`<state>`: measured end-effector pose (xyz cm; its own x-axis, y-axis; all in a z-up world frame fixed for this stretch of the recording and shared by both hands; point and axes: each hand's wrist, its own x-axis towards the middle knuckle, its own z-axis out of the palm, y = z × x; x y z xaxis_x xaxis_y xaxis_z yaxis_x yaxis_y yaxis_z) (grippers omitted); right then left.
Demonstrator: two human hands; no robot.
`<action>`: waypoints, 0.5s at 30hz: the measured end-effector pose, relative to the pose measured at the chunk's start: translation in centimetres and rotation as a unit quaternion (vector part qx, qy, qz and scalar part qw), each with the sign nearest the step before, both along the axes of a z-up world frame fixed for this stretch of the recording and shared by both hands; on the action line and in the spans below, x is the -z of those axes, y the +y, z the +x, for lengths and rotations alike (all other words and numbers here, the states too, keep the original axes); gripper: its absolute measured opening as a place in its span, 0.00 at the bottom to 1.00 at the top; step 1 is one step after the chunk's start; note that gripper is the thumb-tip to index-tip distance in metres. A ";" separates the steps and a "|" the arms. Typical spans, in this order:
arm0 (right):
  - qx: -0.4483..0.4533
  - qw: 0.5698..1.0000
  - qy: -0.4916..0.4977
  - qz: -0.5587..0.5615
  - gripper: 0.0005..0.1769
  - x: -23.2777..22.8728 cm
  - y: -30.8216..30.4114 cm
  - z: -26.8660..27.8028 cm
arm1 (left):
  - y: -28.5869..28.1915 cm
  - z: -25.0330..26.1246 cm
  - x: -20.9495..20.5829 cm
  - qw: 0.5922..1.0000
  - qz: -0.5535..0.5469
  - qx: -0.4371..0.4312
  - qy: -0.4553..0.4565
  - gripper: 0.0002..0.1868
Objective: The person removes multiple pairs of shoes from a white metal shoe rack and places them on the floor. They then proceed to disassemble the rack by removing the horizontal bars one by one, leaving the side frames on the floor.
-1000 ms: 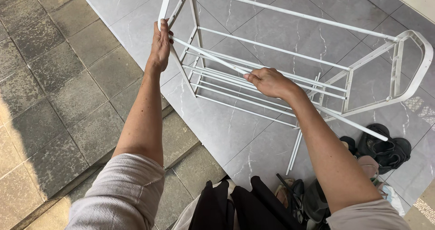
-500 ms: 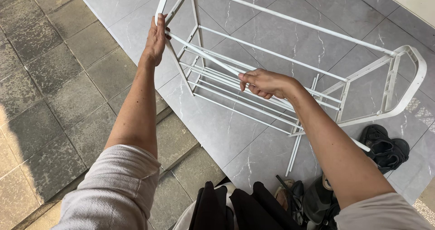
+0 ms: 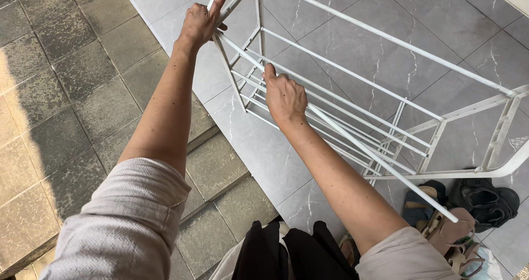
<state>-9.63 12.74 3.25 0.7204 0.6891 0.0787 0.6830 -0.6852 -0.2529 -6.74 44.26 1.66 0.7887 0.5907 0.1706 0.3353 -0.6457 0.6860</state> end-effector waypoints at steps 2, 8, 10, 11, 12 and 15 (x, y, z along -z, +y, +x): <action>-0.018 0.999 0.010 0.033 0.15 0.2 0.1 0.5 | 0.4 0.0 0.6 1.000 0.005 0.014 -0.021 0.45; -0.079 0.984 0.076 0.143 0.16 2.2 0.2 4.1 | -0.1 0.0 0.7 0.999 0.002 0.020 -0.047 0.44; -0.061 0.969 0.189 0.145 0.18 2.0 0.5 5.0 | -0.2 0.1 0.7 1.000 -0.007 0.001 -0.017 0.45; -0.026 0.946 0.299 0.120 0.21 1.6 0.3 5.4 | -0.2 0.1 0.8 1.000 -0.008 0.001 -0.014 0.45; 0.007 0.910 0.405 0.091 0.23 1.2 0.2 5.6 | -0.1 0.0 0.8 1.000 -0.008 0.001 -0.012 0.45; -0.008 0.771 0.621 0.142 0.20 -0.1 -0.6 6.4 | -0.3 0.2 0.7 1.000 -0.015 -0.004 -0.014 0.45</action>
<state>-3.20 12.17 3.34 0.3523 0.7809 -0.5159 -0.1989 -0.4761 -0.8566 -6.55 44.00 0.97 0.7793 0.6019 0.1742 0.3210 -0.6223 0.7139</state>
